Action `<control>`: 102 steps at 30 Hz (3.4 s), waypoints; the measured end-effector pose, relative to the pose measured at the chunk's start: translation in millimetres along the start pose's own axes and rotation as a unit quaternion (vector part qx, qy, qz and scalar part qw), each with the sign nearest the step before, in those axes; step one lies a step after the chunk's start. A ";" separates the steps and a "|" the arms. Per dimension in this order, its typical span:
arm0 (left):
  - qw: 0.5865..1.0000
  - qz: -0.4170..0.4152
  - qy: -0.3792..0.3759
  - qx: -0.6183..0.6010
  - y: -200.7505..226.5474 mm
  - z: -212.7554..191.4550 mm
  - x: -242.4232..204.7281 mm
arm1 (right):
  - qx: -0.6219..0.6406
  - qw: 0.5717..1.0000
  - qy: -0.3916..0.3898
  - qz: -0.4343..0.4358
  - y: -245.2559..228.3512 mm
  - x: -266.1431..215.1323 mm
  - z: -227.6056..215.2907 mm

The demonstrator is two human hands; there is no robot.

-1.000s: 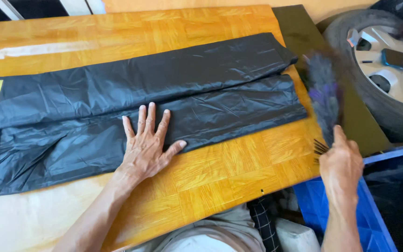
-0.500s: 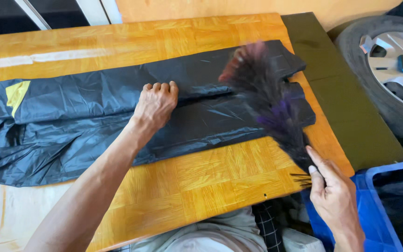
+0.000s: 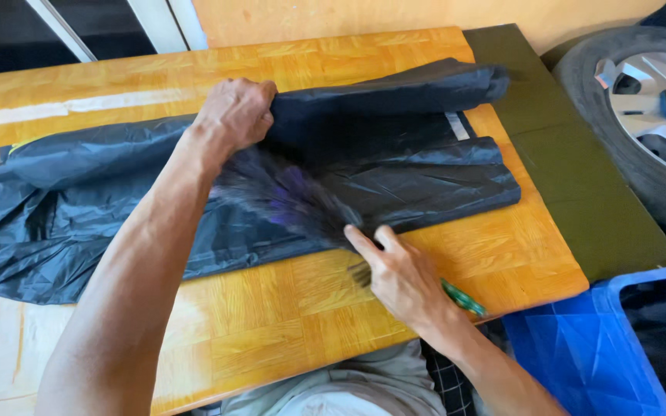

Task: The person unfolds a black protective case on a table, uses a duster to clean the table and the unfolded case, and then smooths out the material by hand.

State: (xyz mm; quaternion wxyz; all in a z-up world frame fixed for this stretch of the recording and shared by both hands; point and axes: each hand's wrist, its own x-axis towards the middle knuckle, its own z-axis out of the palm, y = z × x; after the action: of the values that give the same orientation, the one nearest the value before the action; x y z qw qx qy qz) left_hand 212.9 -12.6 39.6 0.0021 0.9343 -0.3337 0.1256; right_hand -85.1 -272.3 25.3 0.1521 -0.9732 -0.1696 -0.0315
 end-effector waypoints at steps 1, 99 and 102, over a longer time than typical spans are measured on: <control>1.000 -0.015 0.002 -0.020 -1.8 0.2 -1.6 | -0.037 0.999 0.016 0.013 6.2 13.3 16.1; 0.994 -0.072 0.052 -0.071 157.9 -22.6 -182.7 | -0.131 0.991 -0.002 -0.034 62.0 45.8 34.1; 0.982 -0.031 -0.049 -0.182 184.5 -23.1 -149.5 | -0.100 0.994 -0.037 -0.012 57.1 46.5 25.7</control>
State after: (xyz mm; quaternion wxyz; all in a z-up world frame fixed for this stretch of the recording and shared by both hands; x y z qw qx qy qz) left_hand -19.1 -60.8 11.9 0.1597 0.9333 -0.3213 0.0167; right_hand -21.7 -300.7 -10.2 0.0467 -0.9819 -0.1829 -0.0141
